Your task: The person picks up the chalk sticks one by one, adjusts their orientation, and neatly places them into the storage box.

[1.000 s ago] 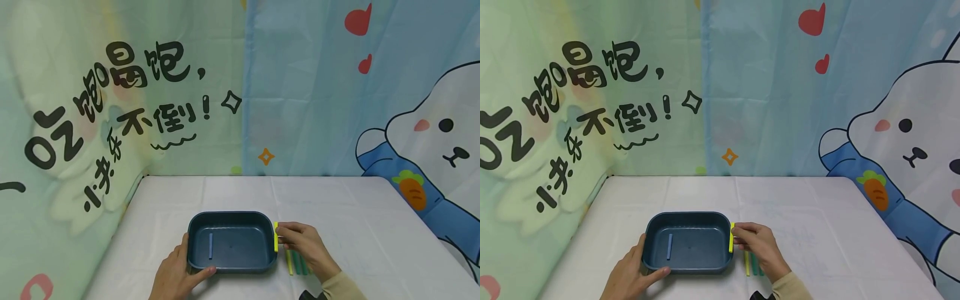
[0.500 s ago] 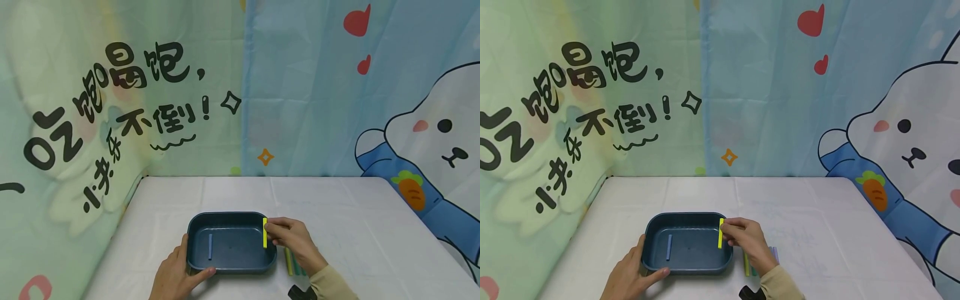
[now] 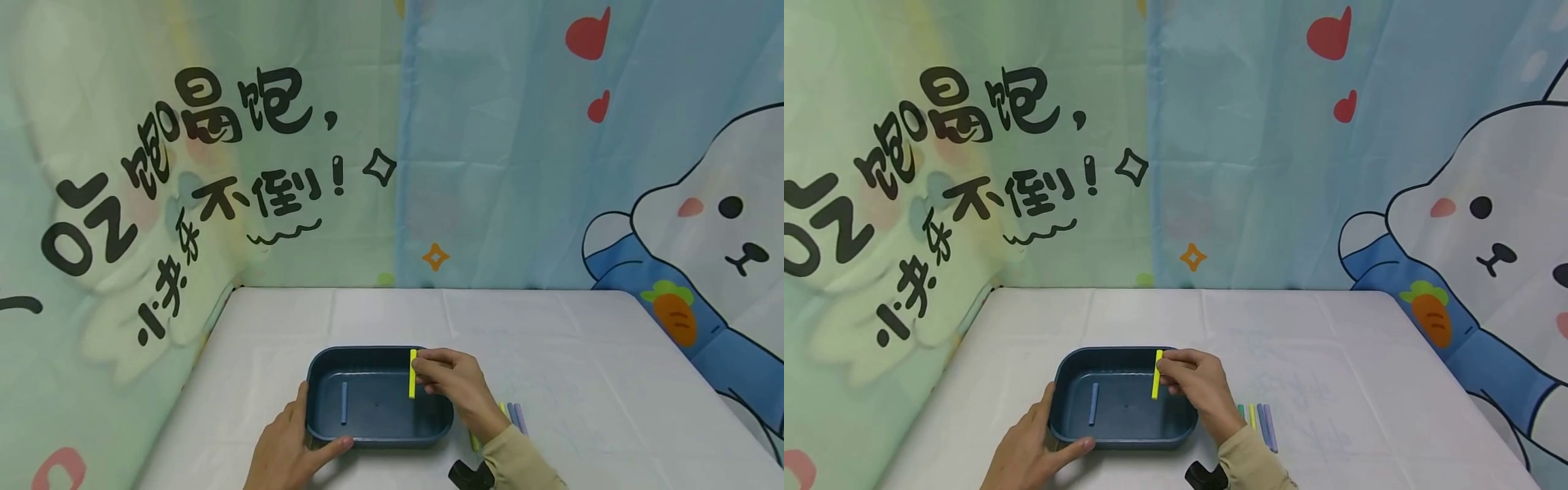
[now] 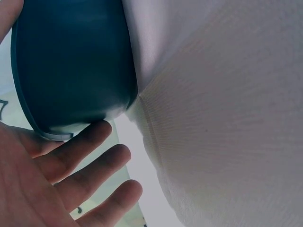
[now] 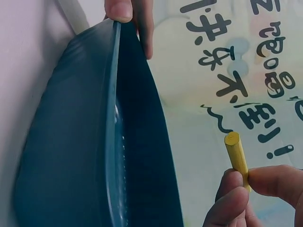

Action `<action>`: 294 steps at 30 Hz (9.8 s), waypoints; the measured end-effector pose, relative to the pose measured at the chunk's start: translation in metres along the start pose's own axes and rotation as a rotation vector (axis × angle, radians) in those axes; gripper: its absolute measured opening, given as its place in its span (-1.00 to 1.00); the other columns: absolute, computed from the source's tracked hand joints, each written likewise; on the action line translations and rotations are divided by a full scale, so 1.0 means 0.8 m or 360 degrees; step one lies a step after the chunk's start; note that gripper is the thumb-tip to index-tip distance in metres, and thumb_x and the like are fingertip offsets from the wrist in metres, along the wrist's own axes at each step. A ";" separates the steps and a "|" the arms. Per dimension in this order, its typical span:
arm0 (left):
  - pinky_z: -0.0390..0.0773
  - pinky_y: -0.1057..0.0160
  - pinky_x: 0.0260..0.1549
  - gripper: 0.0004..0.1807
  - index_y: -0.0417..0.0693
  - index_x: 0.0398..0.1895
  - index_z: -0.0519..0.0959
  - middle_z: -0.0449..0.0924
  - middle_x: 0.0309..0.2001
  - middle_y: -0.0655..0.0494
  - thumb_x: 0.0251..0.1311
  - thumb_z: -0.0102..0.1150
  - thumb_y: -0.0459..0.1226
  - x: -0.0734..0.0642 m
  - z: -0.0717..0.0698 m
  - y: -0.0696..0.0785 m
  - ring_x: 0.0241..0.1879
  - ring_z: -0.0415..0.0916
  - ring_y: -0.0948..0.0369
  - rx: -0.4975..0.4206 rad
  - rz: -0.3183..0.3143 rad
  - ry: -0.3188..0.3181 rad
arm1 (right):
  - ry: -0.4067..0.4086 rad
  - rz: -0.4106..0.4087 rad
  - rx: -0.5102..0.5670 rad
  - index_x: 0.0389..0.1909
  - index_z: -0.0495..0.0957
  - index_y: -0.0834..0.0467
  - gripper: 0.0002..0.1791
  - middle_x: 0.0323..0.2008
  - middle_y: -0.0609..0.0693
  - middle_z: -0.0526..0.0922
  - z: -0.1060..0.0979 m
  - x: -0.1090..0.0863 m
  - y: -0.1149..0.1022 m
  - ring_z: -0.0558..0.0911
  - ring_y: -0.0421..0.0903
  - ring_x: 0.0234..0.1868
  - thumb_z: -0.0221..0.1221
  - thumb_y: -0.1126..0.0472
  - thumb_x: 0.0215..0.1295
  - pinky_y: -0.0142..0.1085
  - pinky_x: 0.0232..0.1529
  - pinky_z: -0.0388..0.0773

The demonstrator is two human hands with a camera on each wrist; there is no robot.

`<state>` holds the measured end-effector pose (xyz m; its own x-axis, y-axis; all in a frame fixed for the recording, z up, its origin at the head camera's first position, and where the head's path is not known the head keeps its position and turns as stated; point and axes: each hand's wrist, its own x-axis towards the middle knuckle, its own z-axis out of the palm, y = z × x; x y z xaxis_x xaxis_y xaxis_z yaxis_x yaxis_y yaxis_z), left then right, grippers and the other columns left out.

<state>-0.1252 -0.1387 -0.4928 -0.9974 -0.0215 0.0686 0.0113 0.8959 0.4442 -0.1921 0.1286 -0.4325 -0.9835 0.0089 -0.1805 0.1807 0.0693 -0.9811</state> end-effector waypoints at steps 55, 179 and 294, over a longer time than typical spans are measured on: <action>0.57 -0.10 -0.01 0.37 -0.24 0.58 0.08 0.51 0.23 -0.20 -0.08 0.17 0.55 0.001 -0.003 -0.007 0.07 0.57 -0.09 -0.0118 0.0028 -0.0054 | -0.0051 0.0044 -0.0636 -0.35 0.65 0.32 -0.89 -0.55 0.03 0.63 0.143 0.030 0.043 0.61 -0.17 -0.60 0.40 0.40 0.14 -0.35 -0.53 0.61; 0.58 -0.13 -0.02 0.40 -0.24 0.58 0.10 0.52 0.22 -0.20 -0.14 0.21 0.55 0.000 -0.003 -0.002 0.05 0.57 -0.09 -0.0122 -0.0060 -0.0073 | 0.0235 0.0221 -0.1108 0.13 0.59 0.36 -0.42 -0.24 0.01 0.75 -0.189 -0.024 0.059 0.64 -0.14 -0.35 0.29 -0.03 0.31 -0.26 -0.35 0.51; 0.60 -0.10 -0.02 0.44 -0.21 0.58 0.12 0.53 0.19 -0.18 -0.21 0.18 0.61 0.003 0.001 -0.006 -0.01 0.59 -0.04 -0.0104 -0.0066 -0.0072 | -0.0057 -0.0082 -0.0408 -0.16 0.70 0.28 -0.75 -0.43 0.02 0.72 0.051 0.014 0.011 0.65 -0.07 -0.40 0.35 0.20 0.22 -0.17 -0.28 0.63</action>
<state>-0.1275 -0.1422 -0.4954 -0.9993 -0.0364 0.0090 -0.0269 0.8638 0.5031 -0.2012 0.0890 -0.4461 -0.9898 -0.0363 -0.1377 0.1191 0.3192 -0.9402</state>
